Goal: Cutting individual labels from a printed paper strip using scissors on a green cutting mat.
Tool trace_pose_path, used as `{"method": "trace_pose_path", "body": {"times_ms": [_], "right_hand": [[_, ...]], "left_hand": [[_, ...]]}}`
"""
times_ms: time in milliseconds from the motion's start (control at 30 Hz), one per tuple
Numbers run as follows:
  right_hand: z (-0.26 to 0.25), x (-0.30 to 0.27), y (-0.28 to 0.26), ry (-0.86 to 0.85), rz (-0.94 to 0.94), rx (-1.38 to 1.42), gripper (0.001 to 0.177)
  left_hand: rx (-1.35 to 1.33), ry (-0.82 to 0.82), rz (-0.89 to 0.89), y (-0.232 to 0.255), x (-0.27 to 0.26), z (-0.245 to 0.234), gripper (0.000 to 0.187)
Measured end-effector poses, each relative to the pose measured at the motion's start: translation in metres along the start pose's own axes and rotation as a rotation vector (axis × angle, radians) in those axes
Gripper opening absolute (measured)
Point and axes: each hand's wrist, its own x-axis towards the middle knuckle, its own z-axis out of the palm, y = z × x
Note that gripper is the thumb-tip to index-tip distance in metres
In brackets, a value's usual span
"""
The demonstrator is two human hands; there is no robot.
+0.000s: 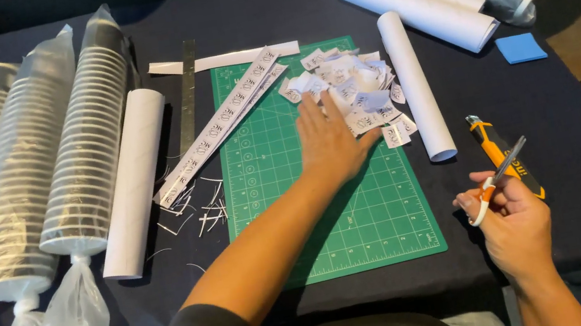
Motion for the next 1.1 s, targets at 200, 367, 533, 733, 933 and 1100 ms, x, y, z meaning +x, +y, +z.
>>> {"method": "trace_pose_path", "body": {"times_ms": [200,367,533,733,933,1100], "right_hand": [[0.000,0.004,0.007,-0.006,0.014,0.048,0.035],[-0.001,0.005,0.005,0.001,0.041,0.033,0.037],[-0.003,0.006,0.004,-0.011,0.016,0.023,0.033],[0.000,0.007,0.008,0.008,-0.058,0.095,0.039],[0.000,0.004,0.001,-0.020,0.045,0.025,0.035],[0.001,0.005,0.006,-0.031,-0.011,0.003,0.032]], "left_hand": [[0.186,0.236,0.137,0.007,0.010,0.028,0.116],[0.342,0.383,0.280,0.019,0.020,0.039,0.118],[0.148,0.180,0.311,-0.002,0.046,0.000,0.102],[0.387,0.752,0.359,-0.133,0.124,-0.007,0.030],[0.389,0.173,-0.186,-0.184,0.102,-0.071,0.067],[0.278,0.150,-0.123,-0.199,0.093,-0.071,0.037]]}}
